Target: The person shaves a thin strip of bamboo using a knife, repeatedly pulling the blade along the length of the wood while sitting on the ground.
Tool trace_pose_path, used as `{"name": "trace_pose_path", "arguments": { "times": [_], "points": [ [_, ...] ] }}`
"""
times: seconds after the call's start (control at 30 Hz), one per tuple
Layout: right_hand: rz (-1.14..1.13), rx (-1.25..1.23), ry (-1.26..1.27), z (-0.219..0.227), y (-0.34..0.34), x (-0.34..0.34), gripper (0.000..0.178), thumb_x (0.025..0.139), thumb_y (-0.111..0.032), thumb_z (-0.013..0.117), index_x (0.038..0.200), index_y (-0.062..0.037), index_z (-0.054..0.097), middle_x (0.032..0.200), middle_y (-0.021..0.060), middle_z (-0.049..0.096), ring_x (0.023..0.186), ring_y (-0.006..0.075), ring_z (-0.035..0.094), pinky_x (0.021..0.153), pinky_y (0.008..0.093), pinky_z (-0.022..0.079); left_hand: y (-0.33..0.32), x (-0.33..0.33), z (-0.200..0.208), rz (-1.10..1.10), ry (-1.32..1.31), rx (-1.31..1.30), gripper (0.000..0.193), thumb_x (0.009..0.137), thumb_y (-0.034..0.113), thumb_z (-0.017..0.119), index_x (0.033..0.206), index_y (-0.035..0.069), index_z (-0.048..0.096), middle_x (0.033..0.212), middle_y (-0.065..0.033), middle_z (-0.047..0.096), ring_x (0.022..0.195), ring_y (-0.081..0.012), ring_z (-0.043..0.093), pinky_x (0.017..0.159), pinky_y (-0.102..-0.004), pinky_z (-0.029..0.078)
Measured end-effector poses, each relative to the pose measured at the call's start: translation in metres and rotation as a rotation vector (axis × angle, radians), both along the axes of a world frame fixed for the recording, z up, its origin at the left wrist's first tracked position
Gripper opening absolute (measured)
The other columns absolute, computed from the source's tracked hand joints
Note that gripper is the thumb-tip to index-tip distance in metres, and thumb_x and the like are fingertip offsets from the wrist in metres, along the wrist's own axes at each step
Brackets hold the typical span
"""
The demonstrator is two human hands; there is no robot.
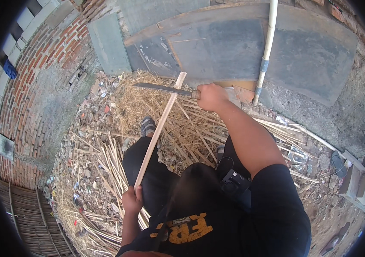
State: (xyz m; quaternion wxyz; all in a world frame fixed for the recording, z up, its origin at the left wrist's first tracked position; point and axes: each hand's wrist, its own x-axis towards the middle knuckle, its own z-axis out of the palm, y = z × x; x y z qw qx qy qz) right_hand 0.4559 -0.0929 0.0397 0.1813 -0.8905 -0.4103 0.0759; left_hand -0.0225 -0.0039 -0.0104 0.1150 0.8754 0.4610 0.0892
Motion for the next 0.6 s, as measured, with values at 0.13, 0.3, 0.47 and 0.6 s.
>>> {"name": "trace_pose_path", "arguments": {
  "times": [0.13,0.3,0.47,0.6],
  "points": [
    [0.055,0.081,0.017,0.000,-0.008,0.005,0.030,0.078,-0.024,0.068,0.106,-0.0105,0.070,0.102,0.0158,0.073,0.100,0.0352,0.069,0.086,0.0469,0.056,0.001,0.000,0.003,-0.014,-0.010,-0.003,0.047,0.098,0.042,0.060,0.075,0.002,0.055,0.066,-0.0265,0.061,0.068,-0.0499,0.063,0.061,-0.0560,0.049],
    [0.123,0.124,-0.019,0.005,-0.015,0.014,0.033,0.081,-0.034,0.072,0.103,-0.0089,0.071,0.096,0.0150,0.074,0.098,0.0347,0.070,0.086,0.0467,0.056,0.000,0.002,0.004,-0.036,-0.024,0.014,0.047,0.097,0.042,0.061,0.073,0.002,0.054,0.063,-0.0259,0.059,0.064,-0.0487,0.062,0.058,-0.0550,0.048],
    [0.122,-0.101,-0.211,0.024,-0.014,0.007,0.040,0.085,-0.043,0.072,0.100,-0.0056,0.071,0.094,0.0155,0.074,0.098,0.0333,0.071,0.086,0.0467,0.056,0.003,-0.001,-0.002,-0.045,-0.043,0.030,0.048,0.098,0.042,0.061,0.071,0.002,0.053,0.060,-0.0247,0.058,0.061,-0.0484,0.061,0.056,-0.0541,0.047],
    [0.129,-0.047,-0.130,0.023,-0.012,-0.003,0.036,0.085,-0.038,0.070,0.100,-0.0054,0.070,0.094,0.0157,0.074,0.097,0.0339,0.071,0.086,0.0468,0.056,0.001,-0.002,-0.003,-0.034,-0.060,0.029,0.048,0.098,0.041,0.060,0.072,0.002,0.053,0.060,-0.0250,0.058,0.061,-0.0490,0.061,0.055,-0.0541,0.047]
  ]
}}
